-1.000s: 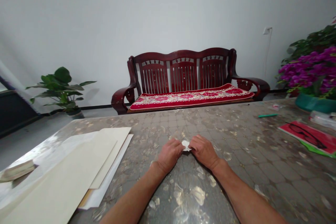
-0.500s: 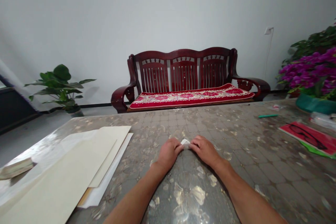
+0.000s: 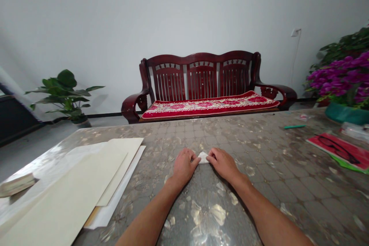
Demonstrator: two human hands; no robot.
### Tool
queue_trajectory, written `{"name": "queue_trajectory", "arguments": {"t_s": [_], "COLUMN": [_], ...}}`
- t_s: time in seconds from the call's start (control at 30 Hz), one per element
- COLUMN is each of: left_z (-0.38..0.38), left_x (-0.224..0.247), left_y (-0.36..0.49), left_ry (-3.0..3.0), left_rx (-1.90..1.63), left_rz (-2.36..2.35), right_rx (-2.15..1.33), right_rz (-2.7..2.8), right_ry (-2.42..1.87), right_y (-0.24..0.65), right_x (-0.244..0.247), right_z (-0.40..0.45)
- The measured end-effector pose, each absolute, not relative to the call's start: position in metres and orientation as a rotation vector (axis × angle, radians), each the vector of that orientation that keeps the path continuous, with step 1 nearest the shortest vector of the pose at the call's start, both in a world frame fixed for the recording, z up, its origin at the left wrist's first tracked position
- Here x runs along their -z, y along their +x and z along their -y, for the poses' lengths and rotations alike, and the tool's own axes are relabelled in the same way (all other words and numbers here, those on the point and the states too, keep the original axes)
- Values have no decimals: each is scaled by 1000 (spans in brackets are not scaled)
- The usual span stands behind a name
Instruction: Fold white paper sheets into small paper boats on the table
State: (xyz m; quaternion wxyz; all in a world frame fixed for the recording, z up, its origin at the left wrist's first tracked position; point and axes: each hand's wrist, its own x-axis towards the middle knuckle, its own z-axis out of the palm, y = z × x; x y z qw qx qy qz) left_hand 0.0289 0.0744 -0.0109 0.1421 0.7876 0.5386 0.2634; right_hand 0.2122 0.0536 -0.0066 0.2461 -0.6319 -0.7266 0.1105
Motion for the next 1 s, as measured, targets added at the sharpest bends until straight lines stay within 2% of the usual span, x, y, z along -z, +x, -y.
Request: {"name": "queue_trajectory", "arguments": {"t_s": [0.27, 0.6, 1.0], "left_z": [-70, -68, -67], "left_x": [4, 8, 21], "left_y": [30, 28, 29], "left_ry": [2292, 2461, 2722], "left_rx": [-616, -574, -357], "left_rz": [-1695, -1570, -1455], "right_rx": [-308, -138, 280], "right_rz": [1946, 1993, 2302], "right_ry": [-1769, -1830, -1564], "right_y": [210, 205, 205], "right_x": [8, 8, 12], "right_z": [-55, -56, -44]}}
